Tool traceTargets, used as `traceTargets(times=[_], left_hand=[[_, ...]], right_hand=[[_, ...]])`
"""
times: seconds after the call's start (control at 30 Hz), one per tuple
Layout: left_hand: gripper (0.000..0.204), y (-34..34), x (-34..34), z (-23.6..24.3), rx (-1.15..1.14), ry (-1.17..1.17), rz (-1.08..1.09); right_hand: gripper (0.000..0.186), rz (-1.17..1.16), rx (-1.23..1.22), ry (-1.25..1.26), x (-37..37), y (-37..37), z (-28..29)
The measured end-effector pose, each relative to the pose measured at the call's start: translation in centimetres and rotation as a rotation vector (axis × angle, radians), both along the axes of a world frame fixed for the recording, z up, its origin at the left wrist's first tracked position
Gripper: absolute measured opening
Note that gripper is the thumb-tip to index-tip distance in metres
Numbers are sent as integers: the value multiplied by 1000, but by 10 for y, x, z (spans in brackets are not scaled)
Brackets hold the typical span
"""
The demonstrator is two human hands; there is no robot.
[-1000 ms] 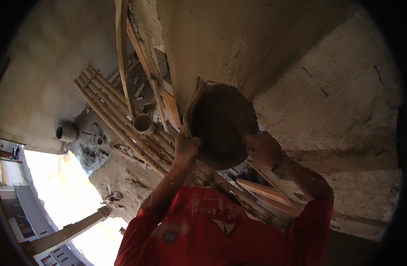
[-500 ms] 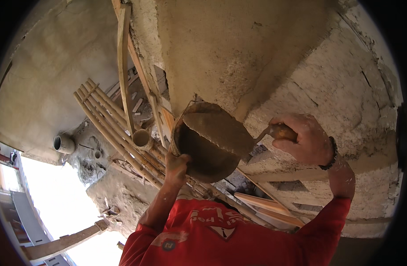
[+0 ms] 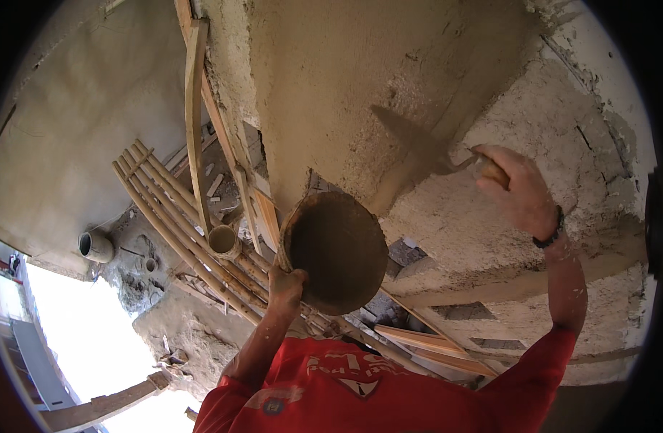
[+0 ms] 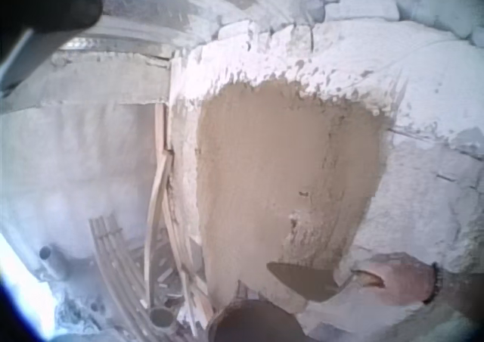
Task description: The person applies wet plaster to a wall using a trowel and then smooths the surface by moving a long wooden board across it.
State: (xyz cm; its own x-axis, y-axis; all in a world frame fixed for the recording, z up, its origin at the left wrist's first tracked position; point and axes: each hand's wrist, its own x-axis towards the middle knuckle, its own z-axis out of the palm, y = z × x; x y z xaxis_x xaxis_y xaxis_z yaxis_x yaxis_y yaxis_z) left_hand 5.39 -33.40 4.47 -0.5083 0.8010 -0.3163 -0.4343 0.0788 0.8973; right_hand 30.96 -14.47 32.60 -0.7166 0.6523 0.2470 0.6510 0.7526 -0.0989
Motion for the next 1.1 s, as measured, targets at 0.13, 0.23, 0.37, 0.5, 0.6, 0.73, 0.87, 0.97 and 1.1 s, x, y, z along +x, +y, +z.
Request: traceTargets(times=[0.13, 0.23, 0.37, 0.5, 0.6, 0.73, 0.87, 0.97, 1.1], left_hand=[[43, 9, -1, 13, 11, -34, -74], [46, 19, 10, 31, 86, -11, -97], [55, 27, 12, 34, 100, -104, -110], [55, 27, -3, 9, 235, 68, -180], [53, 23, -9, 12, 262, 54, -167], [50, 19, -11, 33, 281, 17, -123], [49, 19, -14, 37, 46, -123, -90], [49, 14, -18, 27, 44, -79, -92], [32, 4, -19, 34, 53, -80, -16]], right_hand=[[37, 99, 57, -395, -8, -35, -79], [32, 177, 206, -615, -4, -37, -145], [29, 211, -136, -596, -19, -43, -197], [27, 225, -204, -333, -22, -53, -189], [38, 133, -214, -187, -17, -54, -163], [37, 138, -28, -38, -14, -49, -112], [39, 164, 70, -62, -21, -59, -13], [38, 260, 24, 6, -22, -62, 43], [33, 149, -384, 62, -30, -43, 74]])
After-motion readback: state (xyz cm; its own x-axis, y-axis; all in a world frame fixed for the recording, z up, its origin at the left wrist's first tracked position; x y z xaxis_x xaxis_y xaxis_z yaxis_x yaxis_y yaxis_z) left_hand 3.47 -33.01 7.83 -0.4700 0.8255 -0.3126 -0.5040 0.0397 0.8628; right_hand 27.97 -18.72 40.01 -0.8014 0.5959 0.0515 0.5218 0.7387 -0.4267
